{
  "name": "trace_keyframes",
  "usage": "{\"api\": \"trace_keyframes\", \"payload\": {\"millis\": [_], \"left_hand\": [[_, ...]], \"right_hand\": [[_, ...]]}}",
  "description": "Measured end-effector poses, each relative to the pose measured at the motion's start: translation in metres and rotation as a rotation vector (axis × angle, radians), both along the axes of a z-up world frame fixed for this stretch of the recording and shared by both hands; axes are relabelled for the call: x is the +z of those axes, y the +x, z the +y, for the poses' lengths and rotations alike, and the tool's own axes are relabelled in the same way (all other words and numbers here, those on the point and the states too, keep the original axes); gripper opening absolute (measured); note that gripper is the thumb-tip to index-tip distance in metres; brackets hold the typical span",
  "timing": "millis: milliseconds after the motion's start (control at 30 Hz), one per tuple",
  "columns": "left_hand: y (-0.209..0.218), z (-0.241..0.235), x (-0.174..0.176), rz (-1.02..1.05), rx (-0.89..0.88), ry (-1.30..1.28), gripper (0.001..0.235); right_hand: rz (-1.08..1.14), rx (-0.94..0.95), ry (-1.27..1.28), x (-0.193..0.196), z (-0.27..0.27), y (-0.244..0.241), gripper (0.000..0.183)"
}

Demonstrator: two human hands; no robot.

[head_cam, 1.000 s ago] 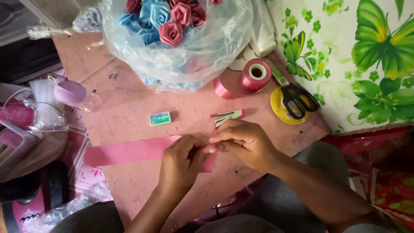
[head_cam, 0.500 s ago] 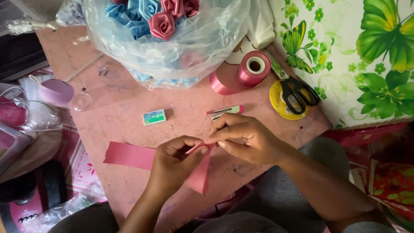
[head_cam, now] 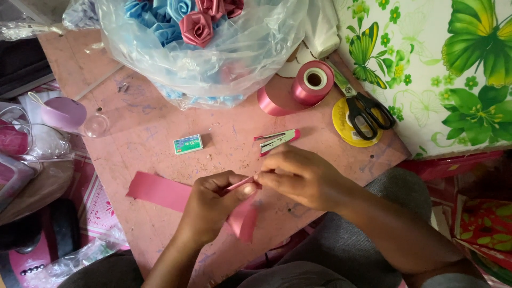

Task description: The person folds a strip of pink fabric into a rose shape by hand, repeatedly rolling and tucking the material to form petals. They adjust the folds to maintain the rose shape while working at a table with other completed fabric roses nearby.

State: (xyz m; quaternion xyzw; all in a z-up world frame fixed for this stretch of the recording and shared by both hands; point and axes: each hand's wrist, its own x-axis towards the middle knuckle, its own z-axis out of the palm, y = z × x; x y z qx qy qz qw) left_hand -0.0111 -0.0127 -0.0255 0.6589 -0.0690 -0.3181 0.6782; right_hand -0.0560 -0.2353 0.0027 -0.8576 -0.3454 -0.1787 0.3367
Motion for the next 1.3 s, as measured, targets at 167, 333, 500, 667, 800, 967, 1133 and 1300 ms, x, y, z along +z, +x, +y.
{"api": "trace_keyframes", "payload": {"millis": [167,333,500,667,800,967,1133,1300], "left_hand": [[-0.001,0.001,-0.008,0.05,0.008,-0.142,0.015],[-0.005,-0.002,0.007,-0.594,0.004,0.059,0.006],[-0.007,-0.004,0.006,-1.021,0.062,0.156,0.012],[-0.002,0.001,0.003,-0.324,0.044,0.123,0.03],[-0.002,0.0,-0.003,0.128,0.083,-0.074,0.02],[-0.004,0.0,0.004,-0.45,0.032,0.011,0.015],[-0.008,-0.003,0.0,-0.916,0.071,0.135,0.014],[-0.002,-0.002,0.008,-0.033,0.095,0.146,0.02]], "right_hand": [[0.021,-0.009,0.056,0.003,0.004,-0.003,0.015],[0.28,0.055,0.278,-0.004,0.0,0.002,0.019],[0.169,-0.046,0.146,-0.018,-0.002,0.001,0.033],[0.012,-0.079,0.064,-0.006,0.005,-0.002,0.02],[-0.194,-0.043,-0.003,0.012,0.012,0.0,0.009],[0.165,-0.004,0.197,-0.01,0.003,0.001,0.027],[0.202,-0.072,0.212,-0.008,0.002,0.0,0.021],[-0.01,-0.039,-0.024,0.001,0.003,0.0,0.023]]}}
